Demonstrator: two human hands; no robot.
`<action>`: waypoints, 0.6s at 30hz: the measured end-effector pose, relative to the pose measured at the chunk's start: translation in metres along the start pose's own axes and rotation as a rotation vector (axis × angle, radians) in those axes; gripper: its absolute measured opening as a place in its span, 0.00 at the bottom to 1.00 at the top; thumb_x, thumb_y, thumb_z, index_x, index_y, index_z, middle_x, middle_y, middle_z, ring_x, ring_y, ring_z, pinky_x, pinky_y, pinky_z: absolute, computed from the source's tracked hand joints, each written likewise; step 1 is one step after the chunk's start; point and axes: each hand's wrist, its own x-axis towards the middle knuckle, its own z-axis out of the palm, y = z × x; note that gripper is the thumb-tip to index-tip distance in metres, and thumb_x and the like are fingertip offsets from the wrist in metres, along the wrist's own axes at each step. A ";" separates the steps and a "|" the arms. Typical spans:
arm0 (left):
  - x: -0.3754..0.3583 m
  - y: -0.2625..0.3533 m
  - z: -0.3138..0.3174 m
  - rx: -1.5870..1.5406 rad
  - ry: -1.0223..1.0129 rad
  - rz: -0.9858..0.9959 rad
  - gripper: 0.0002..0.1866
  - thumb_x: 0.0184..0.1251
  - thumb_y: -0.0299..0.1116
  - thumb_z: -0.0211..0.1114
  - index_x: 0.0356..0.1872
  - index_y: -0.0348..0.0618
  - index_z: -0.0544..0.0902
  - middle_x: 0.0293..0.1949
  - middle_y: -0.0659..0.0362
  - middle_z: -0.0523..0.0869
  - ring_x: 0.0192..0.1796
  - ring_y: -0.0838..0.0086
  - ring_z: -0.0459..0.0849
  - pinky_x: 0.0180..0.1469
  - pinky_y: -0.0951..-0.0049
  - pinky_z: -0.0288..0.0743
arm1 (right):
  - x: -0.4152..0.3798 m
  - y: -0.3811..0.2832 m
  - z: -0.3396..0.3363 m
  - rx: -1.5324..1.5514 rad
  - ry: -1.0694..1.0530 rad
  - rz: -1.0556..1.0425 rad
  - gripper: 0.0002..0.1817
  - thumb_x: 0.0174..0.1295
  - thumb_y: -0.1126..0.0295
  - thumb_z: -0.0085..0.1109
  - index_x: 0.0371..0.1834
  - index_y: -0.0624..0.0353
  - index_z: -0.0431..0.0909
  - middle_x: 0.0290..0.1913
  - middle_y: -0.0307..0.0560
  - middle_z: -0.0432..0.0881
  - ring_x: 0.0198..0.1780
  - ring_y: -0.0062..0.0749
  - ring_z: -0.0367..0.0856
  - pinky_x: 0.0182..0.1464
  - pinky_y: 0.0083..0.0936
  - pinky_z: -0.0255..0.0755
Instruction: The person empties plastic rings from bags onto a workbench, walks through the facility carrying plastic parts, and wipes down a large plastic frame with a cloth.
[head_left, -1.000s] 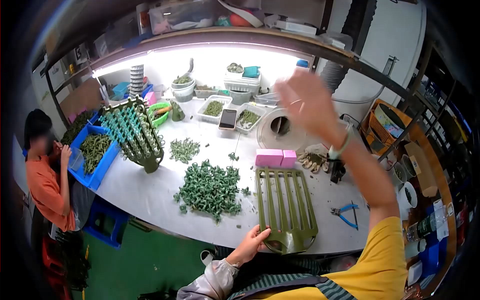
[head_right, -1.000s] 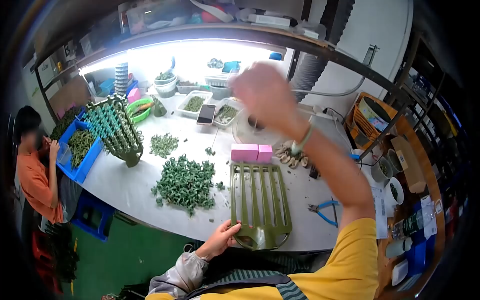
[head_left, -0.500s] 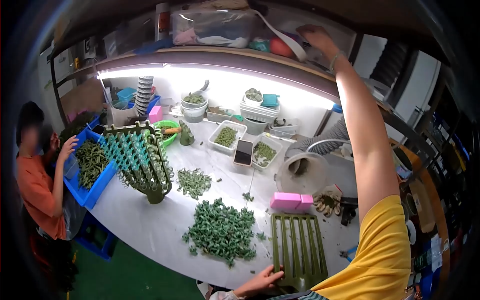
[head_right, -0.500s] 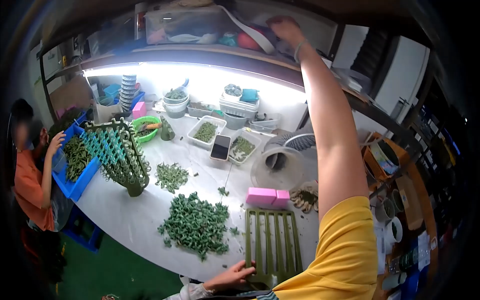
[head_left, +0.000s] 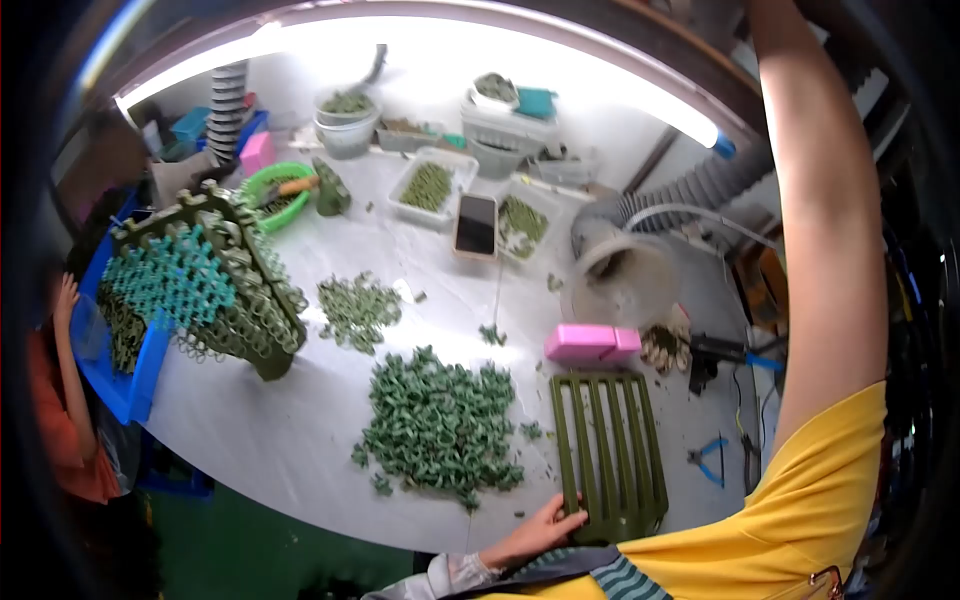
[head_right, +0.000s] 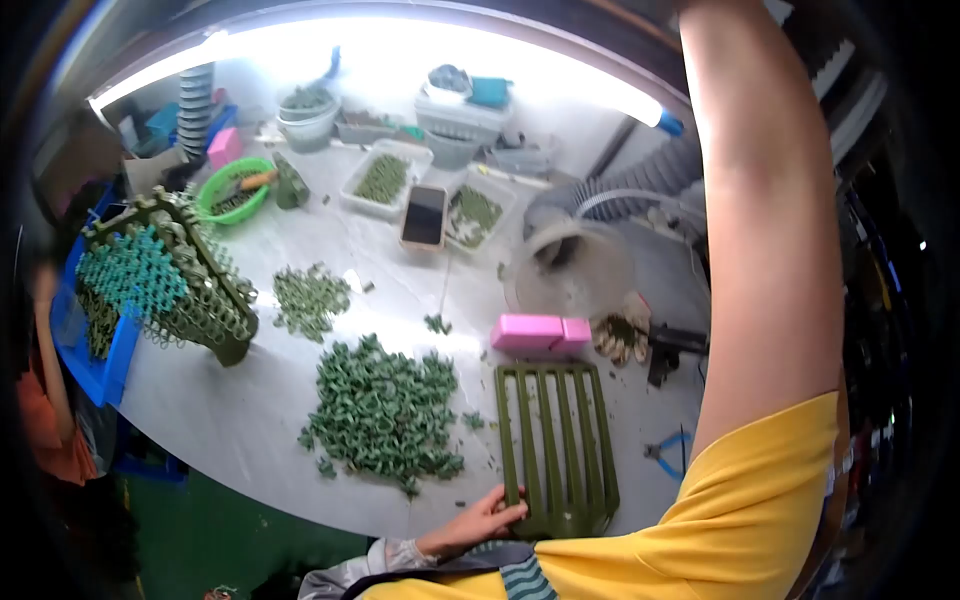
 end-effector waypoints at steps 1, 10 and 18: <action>-0.002 0.000 0.000 0.016 -0.015 0.016 0.28 0.77 0.45 0.63 0.70 0.43 0.68 0.28 0.67 0.73 0.28 0.85 0.69 0.28 0.80 0.63 | -0.018 -0.012 -0.011 0.030 -0.003 -0.014 0.18 0.70 0.65 0.57 0.61 0.55 0.82 0.64 0.53 0.79 0.67 0.45 0.75 0.72 0.42 0.61; -0.010 0.008 0.014 -0.109 0.002 0.117 0.28 0.76 0.36 0.64 0.71 0.44 0.64 0.44 0.67 0.80 0.34 0.88 0.72 0.33 0.86 0.65 | -0.354 -0.126 -0.081 0.462 -0.454 0.132 0.17 0.70 0.70 0.56 0.61 0.56 0.80 0.67 0.58 0.74 0.72 0.53 0.70 0.76 0.49 0.54; -0.017 -0.015 0.046 -0.309 0.030 0.234 0.42 0.70 0.24 0.67 0.78 0.53 0.51 0.59 0.62 0.76 0.53 0.79 0.82 0.47 0.80 0.79 | -0.570 -0.191 -0.124 0.827 -1.127 0.281 0.29 0.76 0.58 0.48 0.76 0.61 0.64 0.76 0.58 0.64 0.80 0.54 0.55 0.80 0.45 0.45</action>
